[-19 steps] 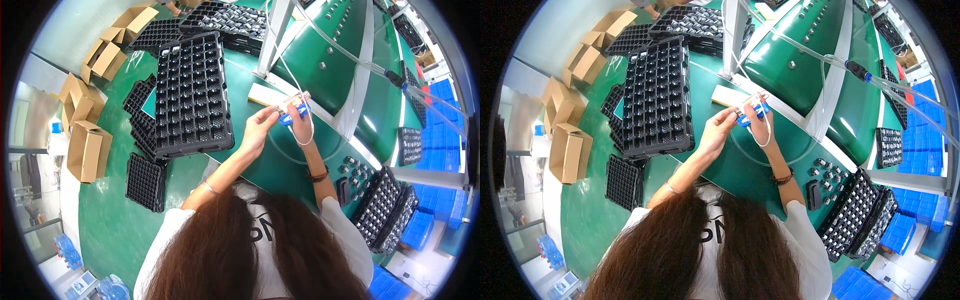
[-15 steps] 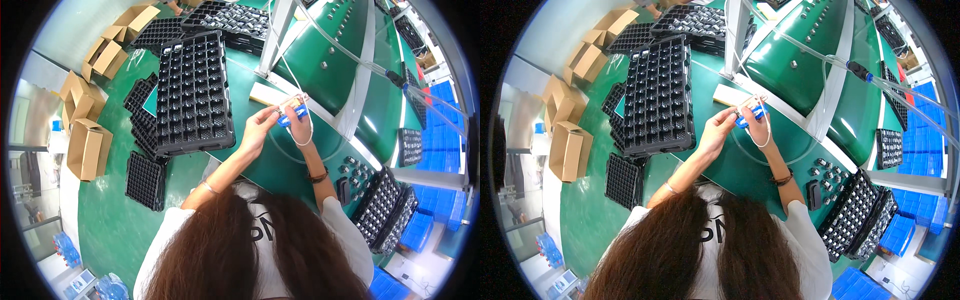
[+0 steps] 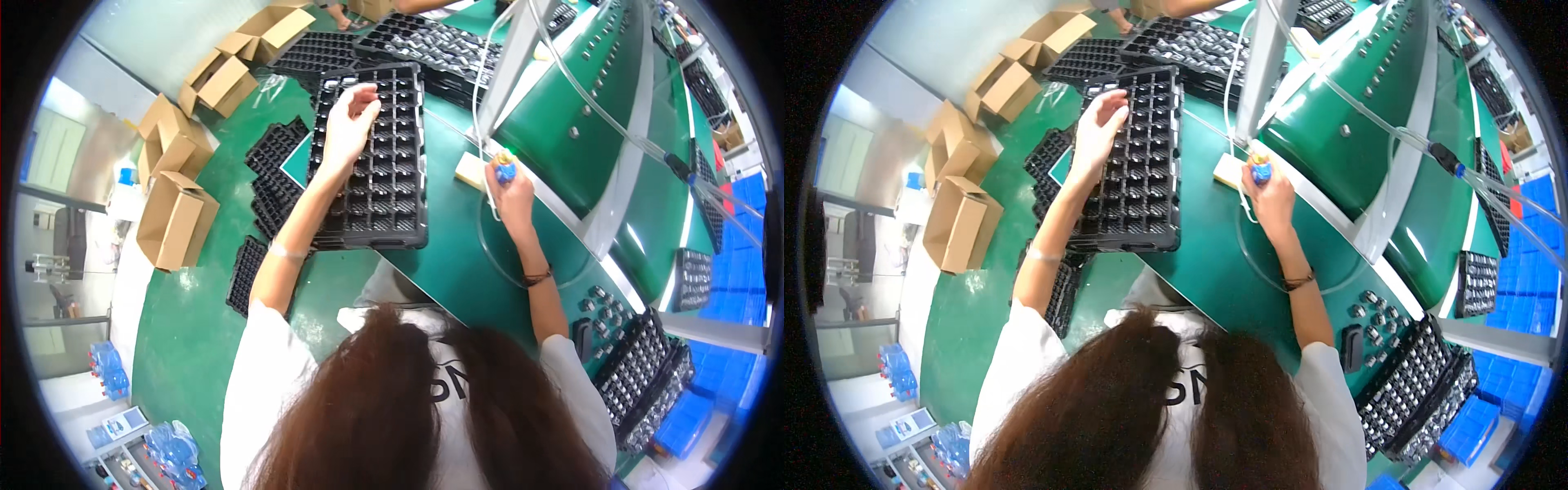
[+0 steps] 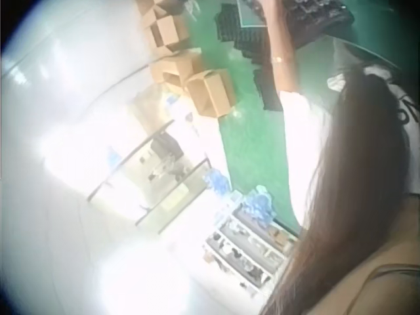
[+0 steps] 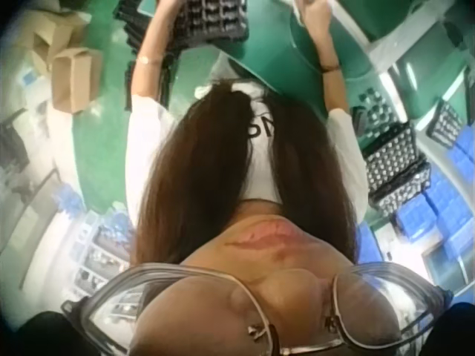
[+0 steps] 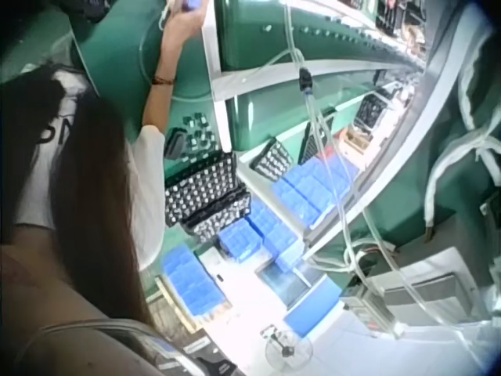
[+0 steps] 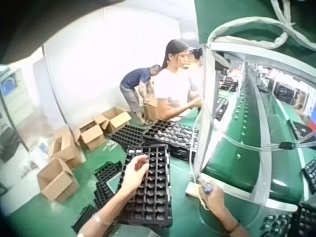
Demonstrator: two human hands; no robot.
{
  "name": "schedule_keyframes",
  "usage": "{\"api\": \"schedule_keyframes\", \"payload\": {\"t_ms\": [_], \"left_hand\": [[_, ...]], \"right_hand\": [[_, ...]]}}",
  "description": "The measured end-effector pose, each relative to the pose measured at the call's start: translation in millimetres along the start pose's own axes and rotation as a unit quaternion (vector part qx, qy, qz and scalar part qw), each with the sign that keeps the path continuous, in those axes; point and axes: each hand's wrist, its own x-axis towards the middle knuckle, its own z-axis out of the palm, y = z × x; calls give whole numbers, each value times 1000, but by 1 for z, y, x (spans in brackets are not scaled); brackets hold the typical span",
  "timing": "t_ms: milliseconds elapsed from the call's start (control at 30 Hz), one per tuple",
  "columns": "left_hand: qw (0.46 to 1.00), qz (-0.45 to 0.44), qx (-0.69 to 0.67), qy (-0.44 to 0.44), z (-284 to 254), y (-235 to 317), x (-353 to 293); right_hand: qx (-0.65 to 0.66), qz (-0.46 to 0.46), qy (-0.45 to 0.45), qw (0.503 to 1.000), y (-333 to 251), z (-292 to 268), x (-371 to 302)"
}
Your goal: Assembling electronic sensors by inserting components into plastic housings at a manual assembly station.
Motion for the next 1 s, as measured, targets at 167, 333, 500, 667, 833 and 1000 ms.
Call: {"api": "schedule_keyframes", "payload": {"t_ms": [167,333,500,667,833,1000], "left_hand": [[923,163,345,46,-30,-52,74],[930,75,359,-7,-61,-80,101],[931,65,360,-7,-59,-83,108],[966,111,235,-4,-62,-62,114],[939,-118,-282,-156,-21,12,45],[824,-295,-458,-157,29,52,-63]], "right_hand": [[-20,15,-30,999,-6,-12,-4],[71,88,-92,989,-12,-50,-23],[65,118,-101,986,-2,-73,-40],[46,105,-89,989,11,-63,-25],[45,21,-29,998,9,-9,-5],[77,-24,42,996,29,2,13]]}}
